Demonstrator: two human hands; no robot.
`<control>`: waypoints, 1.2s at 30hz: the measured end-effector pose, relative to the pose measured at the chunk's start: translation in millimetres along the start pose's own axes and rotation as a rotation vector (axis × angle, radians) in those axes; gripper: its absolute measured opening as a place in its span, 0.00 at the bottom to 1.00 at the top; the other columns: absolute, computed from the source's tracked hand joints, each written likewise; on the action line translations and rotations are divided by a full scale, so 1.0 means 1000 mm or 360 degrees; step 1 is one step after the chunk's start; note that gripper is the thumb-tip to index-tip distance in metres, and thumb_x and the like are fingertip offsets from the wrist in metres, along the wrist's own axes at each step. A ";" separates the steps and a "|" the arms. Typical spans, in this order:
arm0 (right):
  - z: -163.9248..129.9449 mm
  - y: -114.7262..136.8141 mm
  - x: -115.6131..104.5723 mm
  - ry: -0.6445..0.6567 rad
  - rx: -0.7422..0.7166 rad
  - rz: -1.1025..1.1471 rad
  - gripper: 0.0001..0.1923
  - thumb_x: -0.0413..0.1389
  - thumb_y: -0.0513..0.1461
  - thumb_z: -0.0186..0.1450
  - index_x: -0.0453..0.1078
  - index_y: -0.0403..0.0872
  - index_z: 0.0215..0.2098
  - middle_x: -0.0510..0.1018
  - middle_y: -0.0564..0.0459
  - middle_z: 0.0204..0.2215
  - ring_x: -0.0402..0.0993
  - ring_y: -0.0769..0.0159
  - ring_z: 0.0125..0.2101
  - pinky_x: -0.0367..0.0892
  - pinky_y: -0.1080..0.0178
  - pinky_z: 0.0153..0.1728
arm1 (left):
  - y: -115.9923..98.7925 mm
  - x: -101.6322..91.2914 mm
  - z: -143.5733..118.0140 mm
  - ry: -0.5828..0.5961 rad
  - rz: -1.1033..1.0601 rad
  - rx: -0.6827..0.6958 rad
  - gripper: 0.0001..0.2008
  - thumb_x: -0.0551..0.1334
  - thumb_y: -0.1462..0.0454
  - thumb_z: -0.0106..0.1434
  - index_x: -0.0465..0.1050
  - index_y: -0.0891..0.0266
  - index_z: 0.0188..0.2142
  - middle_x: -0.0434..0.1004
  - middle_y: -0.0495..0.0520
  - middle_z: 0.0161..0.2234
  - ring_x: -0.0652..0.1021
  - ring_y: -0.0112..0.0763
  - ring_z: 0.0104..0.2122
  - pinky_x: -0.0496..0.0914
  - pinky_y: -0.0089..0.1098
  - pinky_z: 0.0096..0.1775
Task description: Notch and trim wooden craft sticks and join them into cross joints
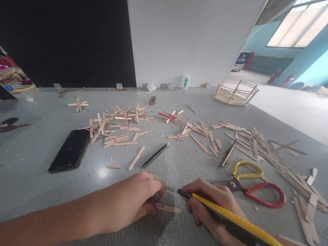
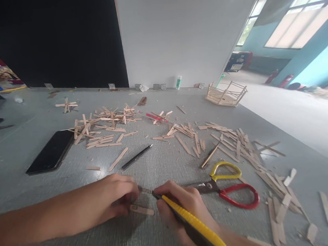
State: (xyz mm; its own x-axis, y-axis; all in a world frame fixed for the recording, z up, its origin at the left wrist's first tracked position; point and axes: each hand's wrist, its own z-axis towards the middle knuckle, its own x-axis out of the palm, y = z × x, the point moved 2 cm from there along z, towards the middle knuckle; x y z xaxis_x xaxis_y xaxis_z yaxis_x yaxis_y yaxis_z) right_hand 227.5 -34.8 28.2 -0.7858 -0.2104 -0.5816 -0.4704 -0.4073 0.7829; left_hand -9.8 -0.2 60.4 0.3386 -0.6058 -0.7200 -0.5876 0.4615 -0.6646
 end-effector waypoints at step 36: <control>-0.002 0.009 0.014 0.0269 0.0011 0.0119 0.03 0.54 0.37 0.69 0.66 0.49 0.35 0.72 0.63 0.16 0.65 0.74 0.14 0.60 0.70 0.19 | 0.003 0.002 0.028 0.0241 0.0020 0.0507 0.29 0.72 0.53 0.62 0.72 0.48 0.62 0.56 0.54 0.72 0.48 0.51 0.73 0.41 0.59 0.70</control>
State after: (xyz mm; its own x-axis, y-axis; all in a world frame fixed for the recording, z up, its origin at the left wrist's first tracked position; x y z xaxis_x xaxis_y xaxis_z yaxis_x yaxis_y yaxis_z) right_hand 212.9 -43.6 26.3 -0.7403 -0.3867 -0.5499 -0.4163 -0.3786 0.8267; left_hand 9.6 17.6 51.8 0.2059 -0.6772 -0.7064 -0.3243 0.6338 -0.7022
